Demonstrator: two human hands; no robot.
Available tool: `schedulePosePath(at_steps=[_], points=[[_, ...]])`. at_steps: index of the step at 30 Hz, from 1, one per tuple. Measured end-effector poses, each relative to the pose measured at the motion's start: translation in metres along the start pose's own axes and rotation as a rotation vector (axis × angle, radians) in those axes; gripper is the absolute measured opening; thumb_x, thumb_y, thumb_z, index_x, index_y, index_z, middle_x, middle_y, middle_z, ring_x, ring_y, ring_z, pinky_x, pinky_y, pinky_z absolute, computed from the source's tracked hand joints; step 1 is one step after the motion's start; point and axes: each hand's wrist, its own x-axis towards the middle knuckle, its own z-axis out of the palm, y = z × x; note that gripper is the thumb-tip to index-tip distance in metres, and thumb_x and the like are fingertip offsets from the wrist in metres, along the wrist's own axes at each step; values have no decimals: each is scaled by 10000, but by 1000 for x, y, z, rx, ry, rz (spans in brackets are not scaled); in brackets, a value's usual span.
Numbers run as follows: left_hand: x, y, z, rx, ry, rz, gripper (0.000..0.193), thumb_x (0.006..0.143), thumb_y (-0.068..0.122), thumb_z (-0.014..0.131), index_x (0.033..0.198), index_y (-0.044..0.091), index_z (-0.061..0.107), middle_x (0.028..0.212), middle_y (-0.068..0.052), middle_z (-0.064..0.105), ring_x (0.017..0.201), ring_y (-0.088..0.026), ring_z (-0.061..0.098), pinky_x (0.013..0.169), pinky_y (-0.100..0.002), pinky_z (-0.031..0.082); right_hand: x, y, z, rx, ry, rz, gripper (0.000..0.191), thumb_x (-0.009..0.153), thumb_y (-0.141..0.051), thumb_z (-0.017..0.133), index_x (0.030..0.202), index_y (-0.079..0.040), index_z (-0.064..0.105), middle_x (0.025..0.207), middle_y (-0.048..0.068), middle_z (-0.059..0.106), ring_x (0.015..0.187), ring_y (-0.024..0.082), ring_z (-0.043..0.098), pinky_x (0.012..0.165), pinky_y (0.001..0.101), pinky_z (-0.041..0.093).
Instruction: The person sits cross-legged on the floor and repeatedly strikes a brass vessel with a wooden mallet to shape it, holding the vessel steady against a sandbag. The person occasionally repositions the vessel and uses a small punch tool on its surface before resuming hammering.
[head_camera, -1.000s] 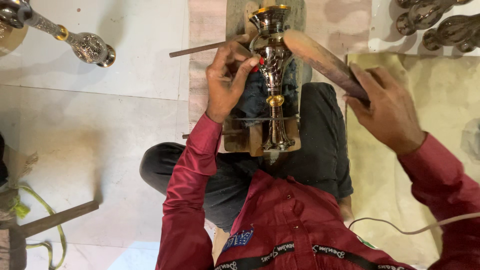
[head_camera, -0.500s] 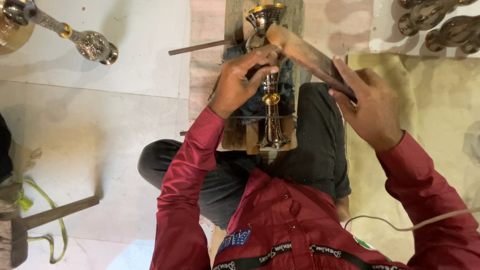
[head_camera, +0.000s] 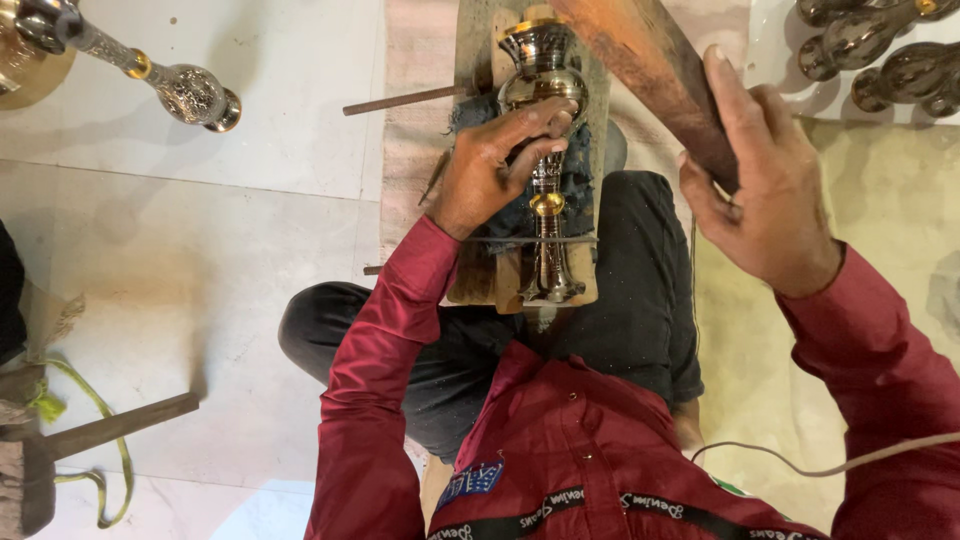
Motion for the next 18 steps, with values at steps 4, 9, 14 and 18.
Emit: schedulePosePath(at_steps=[4, 9, 14, 18], points=[[-1, 0, -1, 66, -12, -32, 348, 994, 1, 762, 1294, 156, 679, 1285, -85, 736, 1141, -194, 772, 960, -328, 668, 3, -3, 2, -393, -254, -18, 802, 935, -72, 739, 1663, -172, 420, 1016, 120, 550, 861, 255, 563, 787, 416, 510], [2, -4, -2, 136, -20, 30, 277, 963, 54, 774, 1227, 122, 726, 1245, -118, 743, 1077, -243, 760, 929, -361, 650, 4, -15, 7, -153, -183, 74, 785, 885, -31, 695, 1604, -113, 392, 1031, 165, 560, 825, 271, 562, 708, 412, 480], [2, -7, -3, 78, -27, 55, 425, 952, 81, 769, 1360, 79, 650, 1294, -144, 708, 1100, -277, 752, 946, -370, 637, 8, -20, 1, -287, -111, -19, 823, 843, 5, 719, 1598, -105, 410, 1033, 158, 578, 867, 294, 578, 786, 434, 484], [4, -8, -5, 152, -81, 39, 359, 1003, 120, 788, 1330, 199, 664, 1277, -86, 742, 1075, -229, 783, 937, -342, 663, 7, -18, 0, -400, -211, -22, 863, 865, 12, 729, 1652, -205, 450, 1045, 122, 576, 934, 286, 605, 847, 428, 504]])
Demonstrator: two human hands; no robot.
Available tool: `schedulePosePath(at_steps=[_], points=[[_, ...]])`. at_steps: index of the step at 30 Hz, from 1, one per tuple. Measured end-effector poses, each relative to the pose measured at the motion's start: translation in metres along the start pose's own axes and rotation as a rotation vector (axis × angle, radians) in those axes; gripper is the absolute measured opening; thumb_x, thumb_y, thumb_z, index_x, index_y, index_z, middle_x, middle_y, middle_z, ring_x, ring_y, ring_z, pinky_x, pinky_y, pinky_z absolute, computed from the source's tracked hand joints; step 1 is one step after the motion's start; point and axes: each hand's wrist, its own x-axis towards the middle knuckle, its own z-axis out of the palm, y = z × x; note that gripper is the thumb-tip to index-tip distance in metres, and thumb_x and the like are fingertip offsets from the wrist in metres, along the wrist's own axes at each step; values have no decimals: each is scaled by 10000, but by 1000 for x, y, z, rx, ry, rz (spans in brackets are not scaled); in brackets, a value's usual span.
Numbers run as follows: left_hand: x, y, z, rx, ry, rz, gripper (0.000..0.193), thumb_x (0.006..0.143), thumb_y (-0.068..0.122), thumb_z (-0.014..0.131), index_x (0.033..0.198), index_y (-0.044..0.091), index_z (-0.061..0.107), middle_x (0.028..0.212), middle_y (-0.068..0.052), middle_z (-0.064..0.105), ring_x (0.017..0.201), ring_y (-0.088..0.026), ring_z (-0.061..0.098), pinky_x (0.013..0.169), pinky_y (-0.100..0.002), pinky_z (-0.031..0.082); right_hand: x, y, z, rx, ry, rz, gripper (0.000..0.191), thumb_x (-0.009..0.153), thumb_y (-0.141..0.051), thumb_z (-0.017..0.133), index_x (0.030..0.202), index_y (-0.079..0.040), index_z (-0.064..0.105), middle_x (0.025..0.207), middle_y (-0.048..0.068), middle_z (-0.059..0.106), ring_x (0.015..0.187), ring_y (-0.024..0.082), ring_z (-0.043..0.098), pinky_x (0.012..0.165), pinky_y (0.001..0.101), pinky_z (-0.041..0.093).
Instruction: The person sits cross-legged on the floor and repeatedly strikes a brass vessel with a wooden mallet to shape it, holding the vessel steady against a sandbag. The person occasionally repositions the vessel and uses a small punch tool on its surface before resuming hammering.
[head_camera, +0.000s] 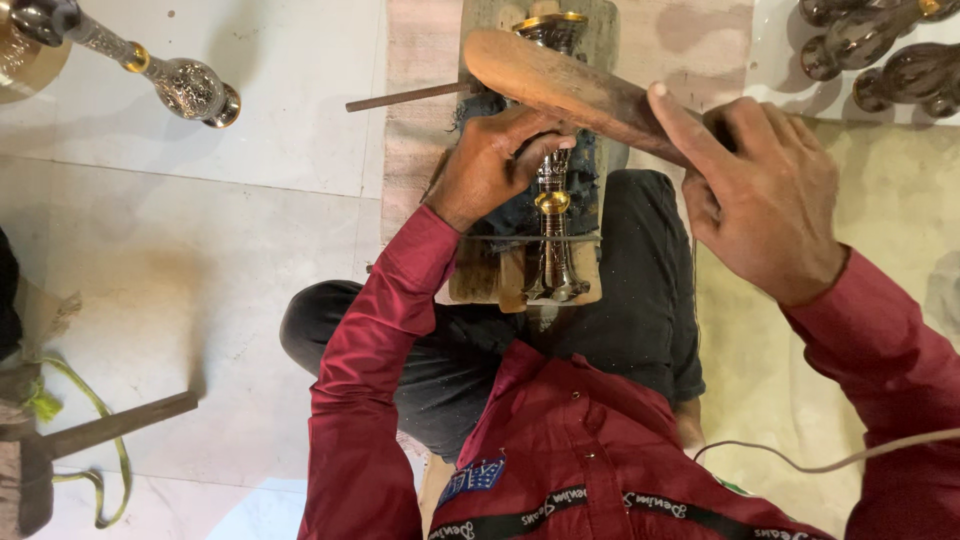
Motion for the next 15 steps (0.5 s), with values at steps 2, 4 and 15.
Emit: schedulePosePath(at_steps=[2, 4, 15], points=[[2, 1, -2, -6, 67, 84, 487, 983, 111, 774, 1428, 151, 580, 1329, -134, 691, 1130, -290, 746, 957, -368, 644, -2, 0, 5, 269, 89, 52, 794, 899, 9, 688, 1627, -114, 396, 1062, 157, 568, 899, 287, 576, 787, 412, 485], [3, 2, -4, -7, -56, -91, 445, 973, 109, 779, 1387, 152, 622, 1312, -130, 715, 909, -244, 775, 826, -354, 654, -5, 2, 9, 283, 75, 63, 775, 919, 0, 686, 1627, -98, 387, 1054, 159, 576, 865, 284, 564, 751, 408, 478], [15, 9, -13, -30, -45, 80, 498, 983, 76, 776, 1441, 125, 584, 1289, -130, 721, 1050, -264, 775, 889, -369, 658, -25, 13, 19, 257, 152, 39, 808, 938, -32, 681, 1656, -109, 318, 1099, 164, 580, 958, 273, 550, 817, 429, 462]])
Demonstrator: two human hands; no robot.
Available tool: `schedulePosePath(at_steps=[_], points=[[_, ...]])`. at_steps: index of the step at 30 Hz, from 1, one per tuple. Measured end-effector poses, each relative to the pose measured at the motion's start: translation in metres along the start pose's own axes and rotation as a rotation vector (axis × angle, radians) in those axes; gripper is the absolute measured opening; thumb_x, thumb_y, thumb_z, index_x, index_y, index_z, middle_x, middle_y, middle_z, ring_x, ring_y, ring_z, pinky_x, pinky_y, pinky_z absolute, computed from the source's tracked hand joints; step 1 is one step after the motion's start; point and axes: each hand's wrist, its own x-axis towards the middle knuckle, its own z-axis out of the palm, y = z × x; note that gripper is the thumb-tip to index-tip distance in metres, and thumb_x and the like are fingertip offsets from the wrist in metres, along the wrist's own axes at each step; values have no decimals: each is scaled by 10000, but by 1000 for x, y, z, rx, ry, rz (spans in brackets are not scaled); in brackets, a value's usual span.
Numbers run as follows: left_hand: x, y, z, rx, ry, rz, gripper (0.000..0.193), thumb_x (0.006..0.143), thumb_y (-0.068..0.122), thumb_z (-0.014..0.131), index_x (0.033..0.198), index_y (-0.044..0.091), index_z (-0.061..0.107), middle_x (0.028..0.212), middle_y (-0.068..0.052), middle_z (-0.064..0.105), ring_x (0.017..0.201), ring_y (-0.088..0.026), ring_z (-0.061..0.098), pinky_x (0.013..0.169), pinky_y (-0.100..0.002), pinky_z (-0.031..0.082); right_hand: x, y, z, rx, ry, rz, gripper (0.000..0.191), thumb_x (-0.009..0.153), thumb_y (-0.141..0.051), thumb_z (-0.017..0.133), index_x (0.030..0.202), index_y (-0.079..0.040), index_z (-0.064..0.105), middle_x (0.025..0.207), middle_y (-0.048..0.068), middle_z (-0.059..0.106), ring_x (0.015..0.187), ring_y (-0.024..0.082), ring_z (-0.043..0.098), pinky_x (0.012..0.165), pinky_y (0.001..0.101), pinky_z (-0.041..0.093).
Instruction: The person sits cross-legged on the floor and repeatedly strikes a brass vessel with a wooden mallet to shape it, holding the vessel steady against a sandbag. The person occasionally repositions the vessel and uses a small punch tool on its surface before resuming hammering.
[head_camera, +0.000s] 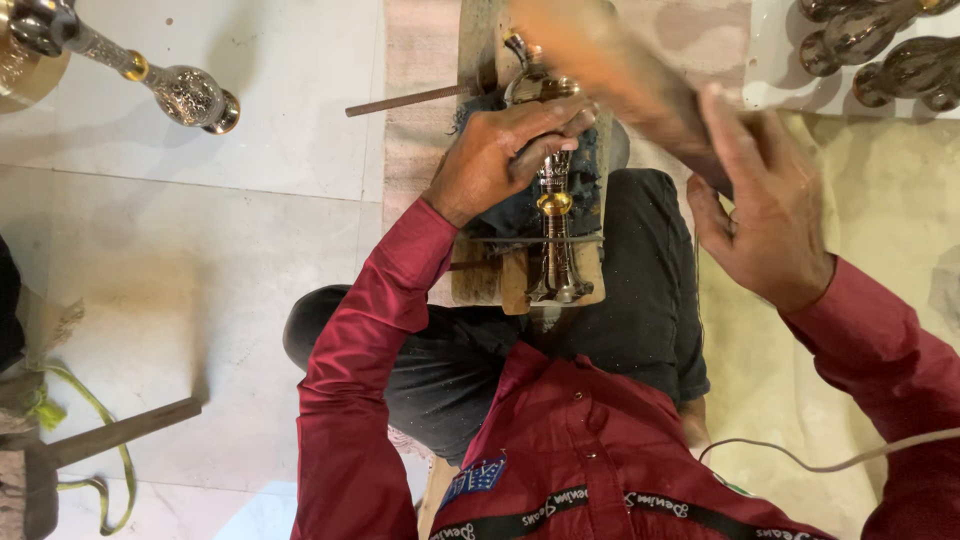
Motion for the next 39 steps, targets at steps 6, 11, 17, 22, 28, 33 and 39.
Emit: schedulePosePath(at_steps=[6, 11, 17, 22, 28, 33, 39], points=[[5, 5, -4, -55, -40, -10, 481, 1006, 54, 728, 1454, 148, 580, 1284, -98, 736, 1056, -241, 794, 905, -343, 668, -8, 12, 7, -80, 33, -13, 804, 975, -43, 691, 1670, -101, 292, 1064, 159, 574, 943, 266, 547, 784, 405, 484], [7, 2, -4, 33, -89, 4, 468, 988, 100, 766, 1424, 149, 603, 1239, -71, 749, 1000, -248, 790, 874, -361, 653, -14, 16, 11, -167, -85, 24, 790, 1009, -59, 700, 1716, -126, 354, 1026, 146, 605, 897, 256, 563, 760, 369, 497], [5, -7, -1, 102, -172, -92, 419, 995, 138, 790, 1391, 171, 656, 1131, -79, 776, 864, -241, 784, 820, -380, 641, -12, 10, 11, -221, -59, 19, 758, 957, -41, 707, 1640, -105, 383, 1047, 159, 620, 905, 275, 593, 799, 415, 509], [3, -14, 0, 69, -118, 27, 469, 952, 66, 743, 1400, 136, 623, 1163, -58, 773, 977, -231, 794, 893, -354, 654, -7, 5, 2, -96, -12, -18, 768, 982, -25, 696, 1648, -65, 317, 1167, 230, 607, 1077, 355, 602, 914, 454, 524], [7, -9, -3, 61, -114, 44, 389, 971, 125, 801, 1336, 152, 669, 1230, -106, 746, 1006, -261, 774, 875, -366, 645, -11, -3, 0, -74, -10, 32, 747, 975, -17, 684, 1635, -63, 335, 1192, 272, 602, 1074, 395, 605, 906, 490, 531], [11, -4, -7, 21, -110, 57, 449, 958, 102, 767, 1388, 150, 650, 1248, -108, 732, 1051, -279, 770, 901, -367, 647, -19, 2, 4, -74, 99, 20, 789, 943, -22, 703, 1623, -43, 301, 1221, 290, 571, 1078, 407, 599, 904, 494, 522], [13, -8, -7, 25, -137, 107, 425, 974, 122, 763, 1377, 181, 645, 1254, -83, 745, 1046, -258, 773, 916, -361, 650, -22, 3, 7, -128, 2, 91, 777, 929, 10, 718, 1620, -60, 369, 1097, 236, 604, 957, 356, 607, 788, 469, 512]])
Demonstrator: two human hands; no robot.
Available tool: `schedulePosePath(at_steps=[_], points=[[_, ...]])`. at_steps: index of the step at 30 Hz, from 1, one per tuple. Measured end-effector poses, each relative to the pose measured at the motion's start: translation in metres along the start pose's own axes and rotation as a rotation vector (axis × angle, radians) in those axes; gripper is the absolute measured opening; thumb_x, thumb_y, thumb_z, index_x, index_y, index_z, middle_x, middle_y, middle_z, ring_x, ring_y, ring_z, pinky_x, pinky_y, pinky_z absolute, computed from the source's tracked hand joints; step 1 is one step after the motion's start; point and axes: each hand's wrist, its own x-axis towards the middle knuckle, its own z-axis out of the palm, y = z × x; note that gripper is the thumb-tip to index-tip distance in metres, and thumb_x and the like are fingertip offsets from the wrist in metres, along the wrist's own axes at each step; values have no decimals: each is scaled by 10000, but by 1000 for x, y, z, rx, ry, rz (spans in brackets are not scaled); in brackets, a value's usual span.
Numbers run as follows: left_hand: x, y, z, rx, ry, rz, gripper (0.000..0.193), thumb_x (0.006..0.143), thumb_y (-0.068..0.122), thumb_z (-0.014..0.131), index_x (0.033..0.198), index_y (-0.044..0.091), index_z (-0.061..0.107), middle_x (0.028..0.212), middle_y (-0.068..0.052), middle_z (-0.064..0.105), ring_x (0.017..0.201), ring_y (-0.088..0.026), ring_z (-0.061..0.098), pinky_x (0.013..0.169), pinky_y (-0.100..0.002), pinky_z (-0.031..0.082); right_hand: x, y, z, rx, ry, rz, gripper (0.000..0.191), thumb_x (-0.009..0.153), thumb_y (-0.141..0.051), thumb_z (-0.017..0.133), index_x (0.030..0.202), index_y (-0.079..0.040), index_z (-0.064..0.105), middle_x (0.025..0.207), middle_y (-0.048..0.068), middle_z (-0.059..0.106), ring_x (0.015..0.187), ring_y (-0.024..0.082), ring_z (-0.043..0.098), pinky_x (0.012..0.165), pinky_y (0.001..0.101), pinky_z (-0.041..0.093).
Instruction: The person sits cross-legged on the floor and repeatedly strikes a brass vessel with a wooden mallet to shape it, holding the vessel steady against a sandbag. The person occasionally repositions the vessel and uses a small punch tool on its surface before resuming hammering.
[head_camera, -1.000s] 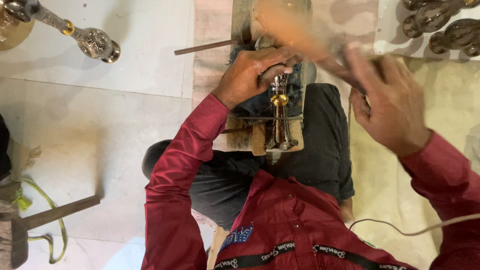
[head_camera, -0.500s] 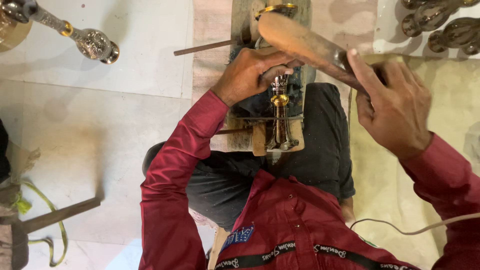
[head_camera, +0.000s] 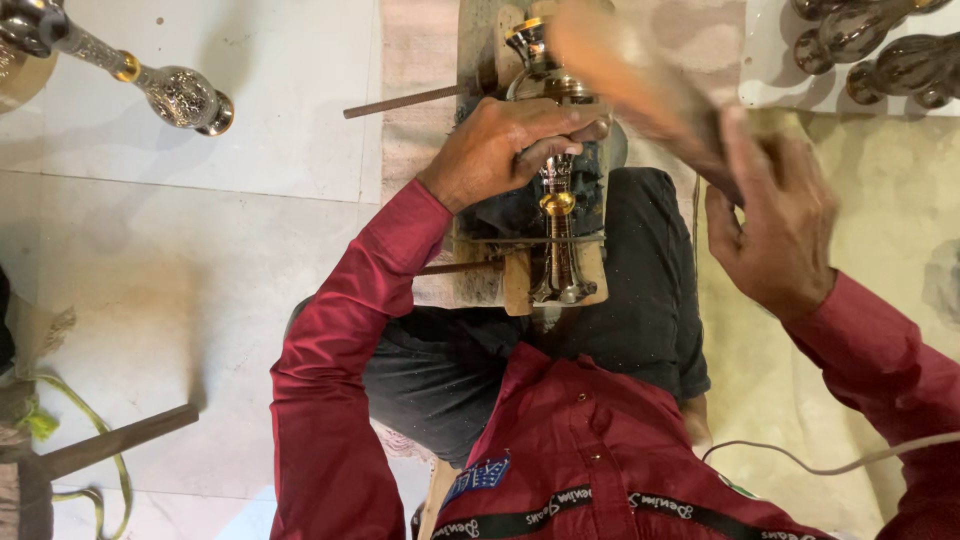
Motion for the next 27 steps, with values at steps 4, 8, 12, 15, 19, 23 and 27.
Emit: schedulePosePath(at_steps=[4, 8, 12, 15, 19, 23, 27], points=[[-1, -2, -2, 25, -49, -26, 403, 981, 87, 750, 1366, 165, 660, 1181, -76, 761, 958, -251, 777, 852, -373, 643, 1, -3, 1, 8, -12, -67, 787, 920, 17, 711, 1610, -48, 338, 952, 120, 591, 964, 337, 628, 985, 607, 476], [-2, -2, -4, 3, -40, -5, 516, 962, 45, 739, 1449, 161, 614, 1152, -85, 749, 949, -260, 773, 842, -365, 650, -3, -3, 0, -27, 72, -104, 823, 952, -2, 705, 1653, -56, 278, 1214, 286, 603, 1078, 415, 609, 971, 570, 511], [-2, -1, -5, 135, -134, -17, 418, 1012, 104, 767, 1375, 265, 637, 1120, -31, 784, 919, -215, 784, 852, -361, 642, -6, 0, 2, -138, -206, 0, 778, 954, 18, 701, 1644, -89, 360, 1040, 211, 642, 909, 361, 613, 831, 508, 526], [-3, -2, -4, -54, -52, 17, 578, 940, -20, 707, 1465, 186, 581, 1215, -82, 757, 1011, -213, 783, 886, -314, 658, -8, -2, 5, 47, 154, -107, 790, 1007, 20, 673, 1672, -37, 250, 1203, 295, 598, 1046, 429, 600, 892, 504, 494], [-7, -8, 0, 40, -64, 20, 508, 921, -48, 714, 1381, 150, 629, 1264, -113, 739, 988, -208, 773, 874, -316, 653, -10, -7, 4, -27, 16, -67, 736, 963, 30, 685, 1619, -29, 358, 1018, 177, 599, 942, 373, 602, 845, 507, 504], [-13, -11, 9, -162, 60, 18, 524, 942, -94, 669, 1414, 123, 603, 1267, -109, 731, 1096, -228, 773, 926, -324, 632, -16, -14, 3, 4, -83, 111, 753, 968, -10, 699, 1656, -41, 396, 1094, 210, 597, 906, 345, 599, 787, 445, 485], [-22, -7, 14, -254, 244, -113, 456, 1030, -35, 709, 1437, 114, 567, 1138, -72, 755, 1043, -205, 776, 949, -332, 644, -18, -13, 13, 12, -170, 162, 757, 935, -46, 717, 1623, -16, 403, 999, 191, 582, 866, 347, 597, 725, 458, 481]])
